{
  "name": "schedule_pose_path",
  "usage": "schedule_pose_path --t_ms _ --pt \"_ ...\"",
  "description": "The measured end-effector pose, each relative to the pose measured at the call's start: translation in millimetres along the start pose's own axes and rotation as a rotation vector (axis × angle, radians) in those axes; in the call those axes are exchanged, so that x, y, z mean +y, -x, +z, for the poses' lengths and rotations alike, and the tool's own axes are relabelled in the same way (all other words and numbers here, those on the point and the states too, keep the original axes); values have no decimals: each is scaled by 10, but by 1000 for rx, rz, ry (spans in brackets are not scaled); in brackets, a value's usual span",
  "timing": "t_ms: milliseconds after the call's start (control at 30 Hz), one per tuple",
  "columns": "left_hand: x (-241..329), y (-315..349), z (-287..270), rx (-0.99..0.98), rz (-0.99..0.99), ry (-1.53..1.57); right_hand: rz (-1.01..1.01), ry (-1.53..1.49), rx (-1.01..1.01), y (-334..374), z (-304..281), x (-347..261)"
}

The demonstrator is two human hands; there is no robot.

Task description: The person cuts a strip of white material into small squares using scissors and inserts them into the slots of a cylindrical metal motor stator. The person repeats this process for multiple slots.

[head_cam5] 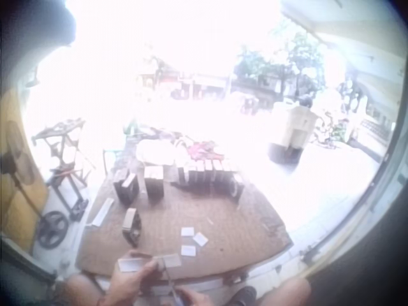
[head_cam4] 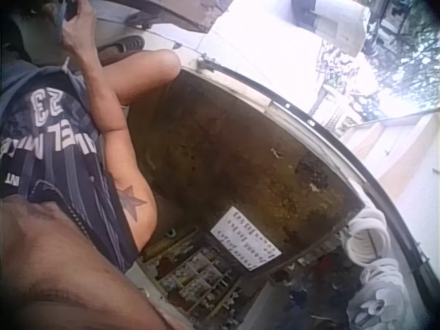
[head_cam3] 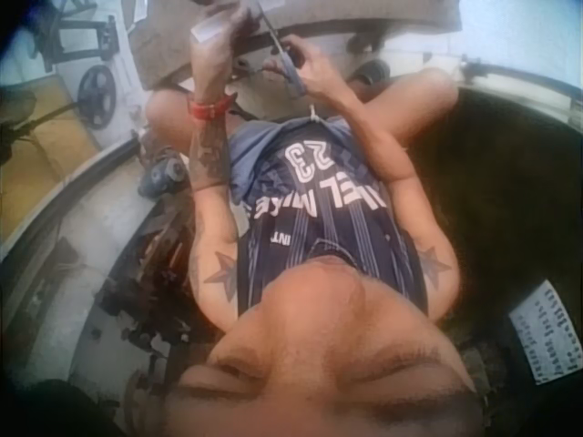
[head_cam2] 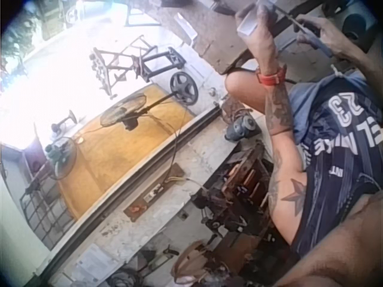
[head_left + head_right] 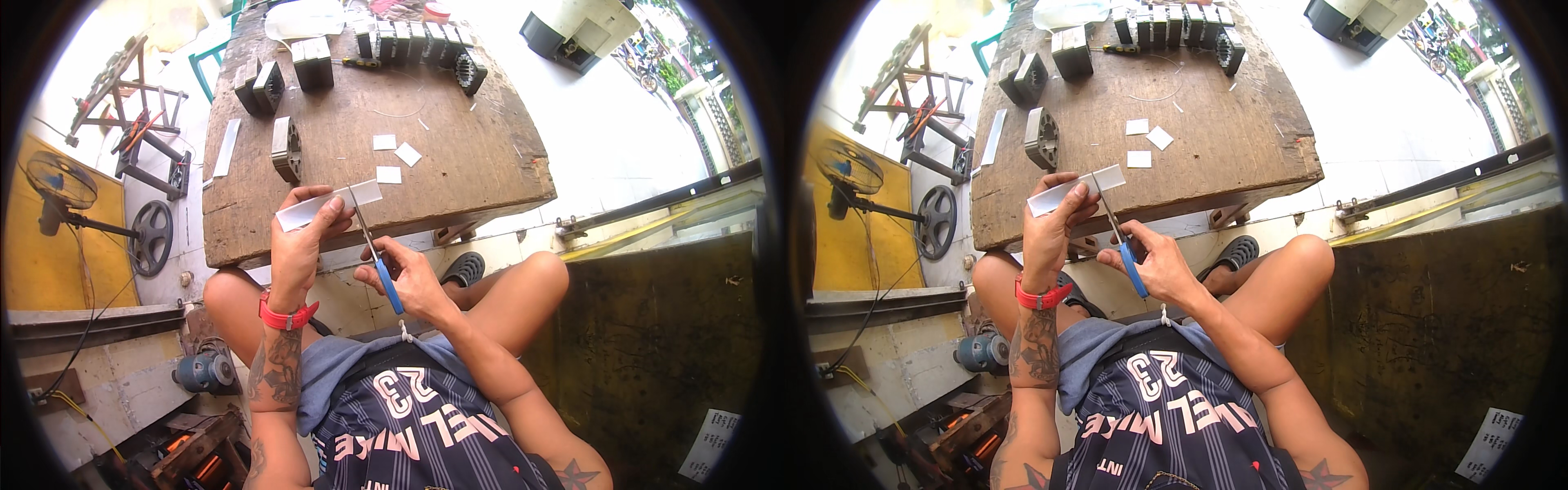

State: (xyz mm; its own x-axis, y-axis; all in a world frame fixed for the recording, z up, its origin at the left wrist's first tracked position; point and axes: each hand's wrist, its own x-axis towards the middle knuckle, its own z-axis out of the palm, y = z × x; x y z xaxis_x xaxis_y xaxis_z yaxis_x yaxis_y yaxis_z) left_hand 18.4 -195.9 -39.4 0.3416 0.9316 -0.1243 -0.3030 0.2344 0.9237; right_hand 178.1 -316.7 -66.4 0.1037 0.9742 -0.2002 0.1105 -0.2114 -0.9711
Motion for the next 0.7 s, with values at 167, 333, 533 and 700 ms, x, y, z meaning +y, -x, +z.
schedule_pose_path --t_ms 167,333,533,700 --pt "-8 2 13 20 -8 -6 2 -57 11 -8 26 29" --pt "-52 15 8 27 35 -50 25 -64 21 -31 20 36" --pt "115 -34 -182 10 117 190 63 15 -12 6 -2 47" --pt "91 -56 -178 108 159 -10 -1 45 -4 41 1 34"
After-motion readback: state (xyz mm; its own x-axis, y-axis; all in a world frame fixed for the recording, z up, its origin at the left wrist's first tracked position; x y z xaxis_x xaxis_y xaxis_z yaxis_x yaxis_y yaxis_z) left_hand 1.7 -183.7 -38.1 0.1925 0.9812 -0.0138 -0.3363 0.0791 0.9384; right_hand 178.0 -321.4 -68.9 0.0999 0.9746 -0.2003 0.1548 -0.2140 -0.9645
